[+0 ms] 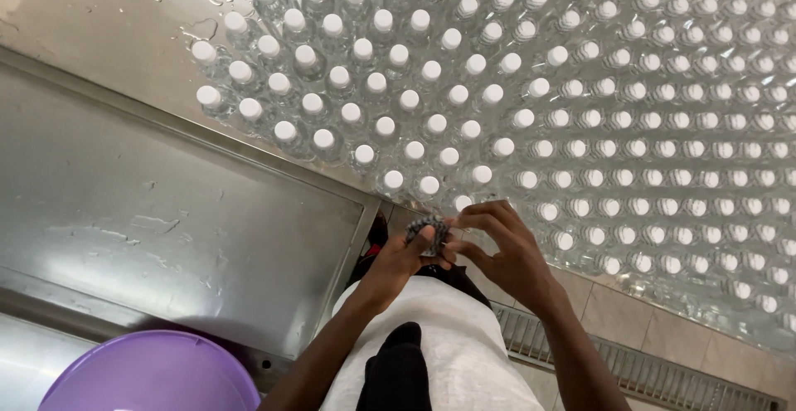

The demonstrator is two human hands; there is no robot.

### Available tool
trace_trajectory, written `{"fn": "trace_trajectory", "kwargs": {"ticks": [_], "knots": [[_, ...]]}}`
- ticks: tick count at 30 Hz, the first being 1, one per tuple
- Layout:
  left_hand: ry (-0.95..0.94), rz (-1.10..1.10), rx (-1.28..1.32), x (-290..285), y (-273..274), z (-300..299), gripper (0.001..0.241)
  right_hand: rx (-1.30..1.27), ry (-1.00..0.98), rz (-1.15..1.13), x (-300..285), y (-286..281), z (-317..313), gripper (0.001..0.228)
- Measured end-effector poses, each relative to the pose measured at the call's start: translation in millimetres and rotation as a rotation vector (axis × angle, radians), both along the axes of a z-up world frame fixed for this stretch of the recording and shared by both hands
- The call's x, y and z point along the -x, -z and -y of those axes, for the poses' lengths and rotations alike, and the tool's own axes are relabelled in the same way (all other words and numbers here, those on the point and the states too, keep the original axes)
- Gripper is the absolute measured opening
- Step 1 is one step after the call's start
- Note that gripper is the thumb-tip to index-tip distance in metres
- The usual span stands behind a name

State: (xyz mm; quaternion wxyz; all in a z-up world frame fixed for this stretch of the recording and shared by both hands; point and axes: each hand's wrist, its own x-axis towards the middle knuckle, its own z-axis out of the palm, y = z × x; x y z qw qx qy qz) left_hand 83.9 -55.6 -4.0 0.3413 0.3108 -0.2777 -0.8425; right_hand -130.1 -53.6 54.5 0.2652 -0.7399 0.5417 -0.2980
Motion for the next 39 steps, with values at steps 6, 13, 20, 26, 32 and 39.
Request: {"fn": "trace_trajectory", "kwargs": {"ticks": [6, 13, 20, 26, 32, 39], "knots": [[0.167, -0.052, 0.004, 11.6, -5.2, -10.1, 0.044, -0.040, 0.064, 0.122, 1.9, 8.6, -20.8, 0.022], [0.179, -0.050, 0.024, 11.9, -7.9, -14.4, 0.045, -0.119, 0.186, 0.237, 16.6, -8.2, -7.2, 0.061], [-0.030, 0.096, -0.117, 7.8, -28.5, 5.7, 0.081, -0.203, 0.144, 0.165, 48.6, 0.7, 72.4, 0.031], [-0.207, 0.121, -0.151, 12.6, -28.5, -1.2, 0.081, -0.219, -0.176, -0.046, 76.8, 46.0, 96.2, 0.031], [-0.303, 0.139, -0.224, 37.6, -24.0, -11.5, 0.083, -0.057, -0.432, -0.154, 98.7, 34.6, 107.0, 0.018], [-0.356, 0.083, -0.222, 69.1, -41.3, -12.2, 0.087, -0.017, -0.537, -0.366, 96.2, 41.4, 110.7, 0.036]]}}
